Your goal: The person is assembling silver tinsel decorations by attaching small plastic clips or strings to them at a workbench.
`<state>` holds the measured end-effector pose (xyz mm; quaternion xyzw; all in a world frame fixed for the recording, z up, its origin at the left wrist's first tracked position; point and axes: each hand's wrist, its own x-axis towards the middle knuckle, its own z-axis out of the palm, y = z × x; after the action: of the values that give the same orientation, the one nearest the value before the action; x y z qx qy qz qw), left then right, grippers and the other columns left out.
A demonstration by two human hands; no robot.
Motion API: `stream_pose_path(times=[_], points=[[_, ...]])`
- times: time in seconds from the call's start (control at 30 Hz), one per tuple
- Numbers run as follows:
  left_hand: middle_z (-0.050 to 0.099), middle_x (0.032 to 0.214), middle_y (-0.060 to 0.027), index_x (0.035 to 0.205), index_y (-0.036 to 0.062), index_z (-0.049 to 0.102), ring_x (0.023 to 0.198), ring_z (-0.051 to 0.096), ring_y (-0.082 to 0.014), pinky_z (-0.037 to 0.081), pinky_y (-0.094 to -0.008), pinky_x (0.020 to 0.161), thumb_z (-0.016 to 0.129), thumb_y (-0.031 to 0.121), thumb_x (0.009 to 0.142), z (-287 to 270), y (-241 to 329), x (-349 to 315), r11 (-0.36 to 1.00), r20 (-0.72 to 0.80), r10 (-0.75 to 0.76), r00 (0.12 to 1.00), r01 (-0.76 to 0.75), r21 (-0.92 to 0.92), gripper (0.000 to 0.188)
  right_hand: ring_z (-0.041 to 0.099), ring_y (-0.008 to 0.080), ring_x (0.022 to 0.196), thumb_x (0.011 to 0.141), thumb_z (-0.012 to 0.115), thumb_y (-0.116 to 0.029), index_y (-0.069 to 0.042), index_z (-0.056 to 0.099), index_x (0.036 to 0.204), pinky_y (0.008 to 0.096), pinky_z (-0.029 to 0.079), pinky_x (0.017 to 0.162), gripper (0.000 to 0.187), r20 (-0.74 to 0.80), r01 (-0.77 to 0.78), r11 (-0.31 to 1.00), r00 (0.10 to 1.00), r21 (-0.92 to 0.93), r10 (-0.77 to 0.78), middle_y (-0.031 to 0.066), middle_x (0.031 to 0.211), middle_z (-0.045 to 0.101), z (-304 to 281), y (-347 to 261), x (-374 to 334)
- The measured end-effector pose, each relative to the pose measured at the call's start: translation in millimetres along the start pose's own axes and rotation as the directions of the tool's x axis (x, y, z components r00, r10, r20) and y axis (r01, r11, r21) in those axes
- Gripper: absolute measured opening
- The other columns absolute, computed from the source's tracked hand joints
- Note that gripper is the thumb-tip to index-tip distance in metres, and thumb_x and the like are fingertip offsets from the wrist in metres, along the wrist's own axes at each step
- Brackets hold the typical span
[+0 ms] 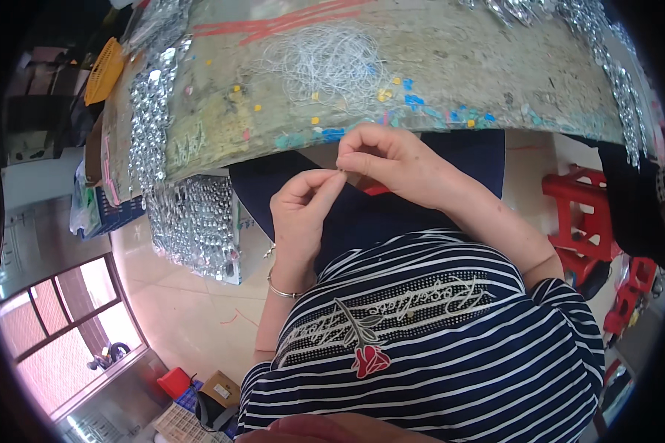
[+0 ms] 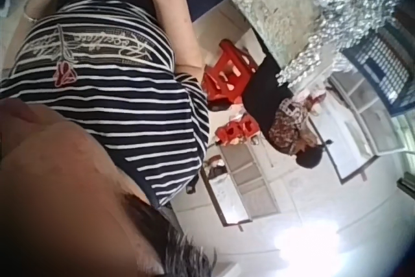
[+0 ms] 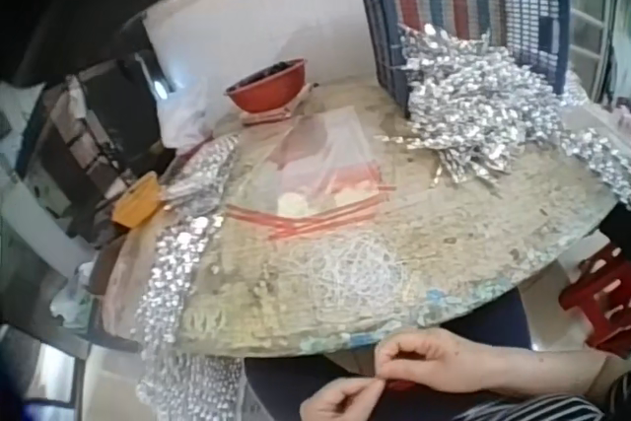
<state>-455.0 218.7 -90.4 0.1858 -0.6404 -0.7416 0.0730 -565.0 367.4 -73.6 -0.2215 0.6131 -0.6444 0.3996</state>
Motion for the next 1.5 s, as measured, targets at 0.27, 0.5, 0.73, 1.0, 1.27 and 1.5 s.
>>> stream_pose_path(times=[0.27, 0.5, 0.73, 1.0, 1.27, 1.5], points=[[0.067, 0.083, -0.0005, 0.094, -0.0007, 0.07, 0.072, 0.056, -0.0035, 0.043, -0.0173, 0.065, 0.069, 0.003, 0.085, -7, 6, 0, 0.99, 0.064, -0.083, 0.995, 0.089, -0.108, 0.01, 0.045, 0.0023, 0.062, 0.101, 0.046, -0.023, -0.01, 0.051, 0.095, 0.0164, 0.034, 0.053, 0.015, 0.041, -0.024, 0.988, 0.999, 0.151, 0.018, -0.0028, 0.073, 0.053, 4, -11, 3], [0.068, 0.081, -0.002, 0.092, -0.0003, 0.071, 0.073, 0.058, -0.0043, 0.044, -0.0176, 0.065, 0.069, 0.004, 0.084, -19, 3, -4, 0.999, 0.142, -0.023, 0.99, 0.018, 0.037, 0.009, 0.027, 0.0033, 0.055, 0.1, 0.046, -0.023, -0.013, 0.047, 0.094, 0.0194, 0.023, 0.05, 0.012, -0.291, 0.231, 0.966, 0.938, 0.121, -0.188, -0.0077, 0.063, 0.031, -52, -46, 11], [0.069, 0.082, -0.0056, 0.096, 0.0003, 0.072, 0.075, 0.064, -0.0096, 0.051, -0.0217, 0.07, 0.067, 0.008, 0.086, -18, -1, -6, 0.967, 0.299, -0.227, 0.927, 0.252, -0.048, 0.013, 0.031, 0.0045, 0.055, 0.101, 0.045, -0.022, -0.012, 0.047, 0.094, 0.0202, 0.026, 0.051, 0.012, -0.223, 0.124, 0.98, 0.971, 0.152, -0.089, -0.0063, 0.062, 0.034, -34, -31, 9], [0.067, 0.097, -0.0019, 0.121, 0.0032, 0.061, 0.087, 0.06, -0.006, 0.048, -0.0209, 0.078, 0.068, 0.01, 0.086, -43, -23, -13, 0.991, 0.316, -0.112, 0.942, 0.08, 0.111, 0.037, 0.031, 0.0033, 0.056, 0.101, 0.045, -0.019, -0.011, 0.05, 0.102, 0.0191, 0.026, 0.052, 0.01, -0.269, 0.203, 0.972, 0.949, 0.12, -0.165, -0.0062, 0.065, 0.036, -50, -42, 14], [0.063, 0.075, 0.0026, 0.107, 0.004, 0.068, 0.069, 0.056, -0.0033, 0.045, -0.0191, 0.06, 0.071, 0.016, 0.084, -107, -29, -45, 0.904, 0.195, -0.405, 0.893, 0.36, 0.23, 0.026, 0.032, 0.0035, 0.061, 0.101, 0.045, -0.017, -0.008, 0.053, 0.105, 0.0184, 0.028, 0.054, 0.012, -0.328, 0.285, 0.939, 0.921, 0.195, -0.211, -0.005, 0.07, 0.038, -89, -45, 21], [0.065, 0.077, 0.0026, 0.102, 0.0032, 0.069, 0.071, 0.057, -0.0036, 0.043, -0.0179, 0.059, 0.068, 0.016, 0.087, -151, -11, -45, 0.919, 0.098, -0.33, 0.939, 0.296, 0.261, 0.021, 0.044, 0.0059, 0.066, 0.1, 0.048, -0.02, -0.011, 0.054, 0.104, 0.0209, 0.037, 0.061, 0.012, -0.333, 0.166, 0.981, 0.935, 0.104, -0.123, -0.0025, 0.079, 0.053, -77, -33, 32]])
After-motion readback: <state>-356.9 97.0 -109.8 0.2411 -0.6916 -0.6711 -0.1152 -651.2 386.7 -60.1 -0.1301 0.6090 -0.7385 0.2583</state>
